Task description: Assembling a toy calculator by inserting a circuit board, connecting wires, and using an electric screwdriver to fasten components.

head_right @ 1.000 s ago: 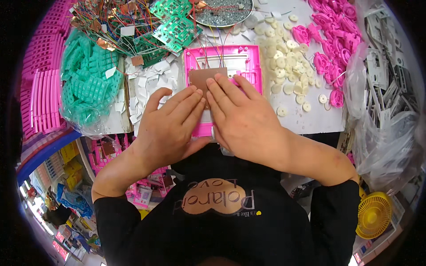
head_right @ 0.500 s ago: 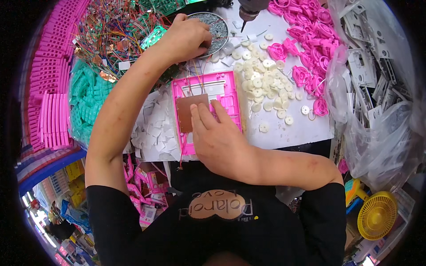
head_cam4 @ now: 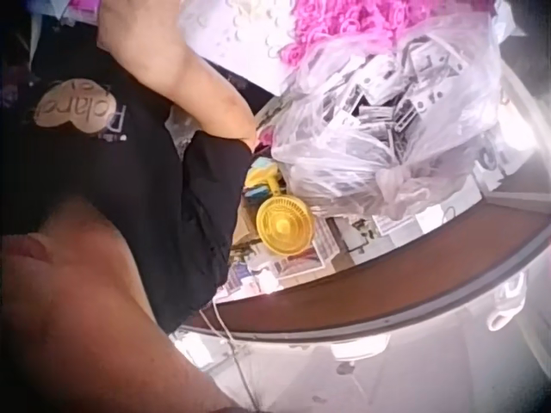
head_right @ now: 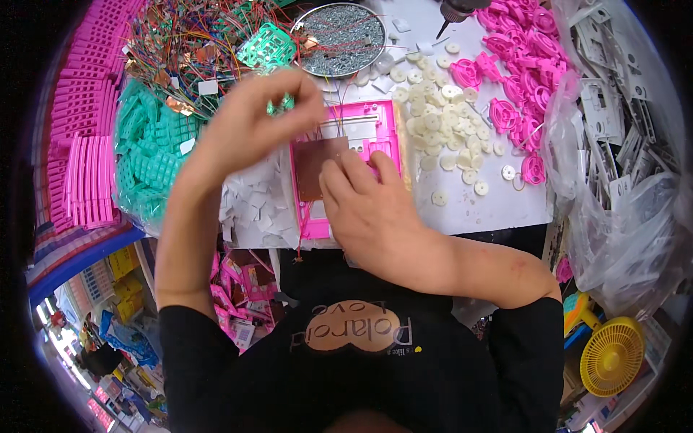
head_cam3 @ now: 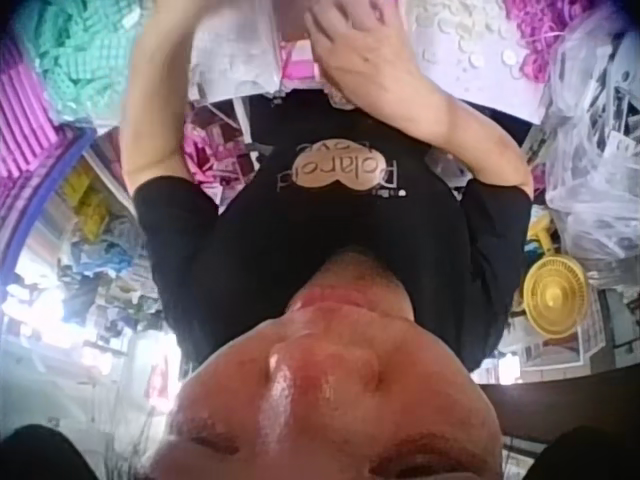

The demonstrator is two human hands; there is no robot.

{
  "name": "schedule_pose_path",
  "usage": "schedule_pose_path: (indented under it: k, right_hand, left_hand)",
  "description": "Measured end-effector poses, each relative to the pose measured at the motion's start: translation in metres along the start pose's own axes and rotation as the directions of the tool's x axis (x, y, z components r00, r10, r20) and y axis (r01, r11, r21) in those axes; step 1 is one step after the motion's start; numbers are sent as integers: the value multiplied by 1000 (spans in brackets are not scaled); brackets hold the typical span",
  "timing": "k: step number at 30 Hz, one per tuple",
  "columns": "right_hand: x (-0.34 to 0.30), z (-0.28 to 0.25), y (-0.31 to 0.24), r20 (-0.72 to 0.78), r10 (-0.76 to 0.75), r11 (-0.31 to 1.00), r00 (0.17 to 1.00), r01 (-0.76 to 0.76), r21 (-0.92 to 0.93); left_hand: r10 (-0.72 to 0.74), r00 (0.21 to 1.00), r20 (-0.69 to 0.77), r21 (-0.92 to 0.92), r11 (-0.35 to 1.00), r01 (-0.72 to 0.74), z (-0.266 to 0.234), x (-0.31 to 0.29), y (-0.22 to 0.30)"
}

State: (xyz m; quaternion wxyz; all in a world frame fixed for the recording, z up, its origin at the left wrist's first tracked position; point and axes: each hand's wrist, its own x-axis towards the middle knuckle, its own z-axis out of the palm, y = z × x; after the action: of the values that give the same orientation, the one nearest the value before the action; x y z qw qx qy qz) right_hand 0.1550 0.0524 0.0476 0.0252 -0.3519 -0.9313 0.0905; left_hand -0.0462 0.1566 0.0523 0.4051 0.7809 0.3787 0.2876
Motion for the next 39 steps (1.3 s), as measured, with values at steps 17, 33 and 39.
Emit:
schedule_pose_path:
  k: [17, 33, 39]
  right_hand:
    - [92, -120, 141, -481, 271, 331, 833, 389, 860]
    - [40, -31, 11, -326, 275, -18, 904, 344, 939]
    - [39, -26, 4, -308, 278, 8, 910, 319, 948]
  left_hand:
    - [20, 961, -275, 285, 956, 62, 80, -101, 4]
    - [41, 920, -389, 226, 973, 52, 90, -107, -5]
    - [-67, 967, -247, 215, 969, 122, 78, -112, 7]
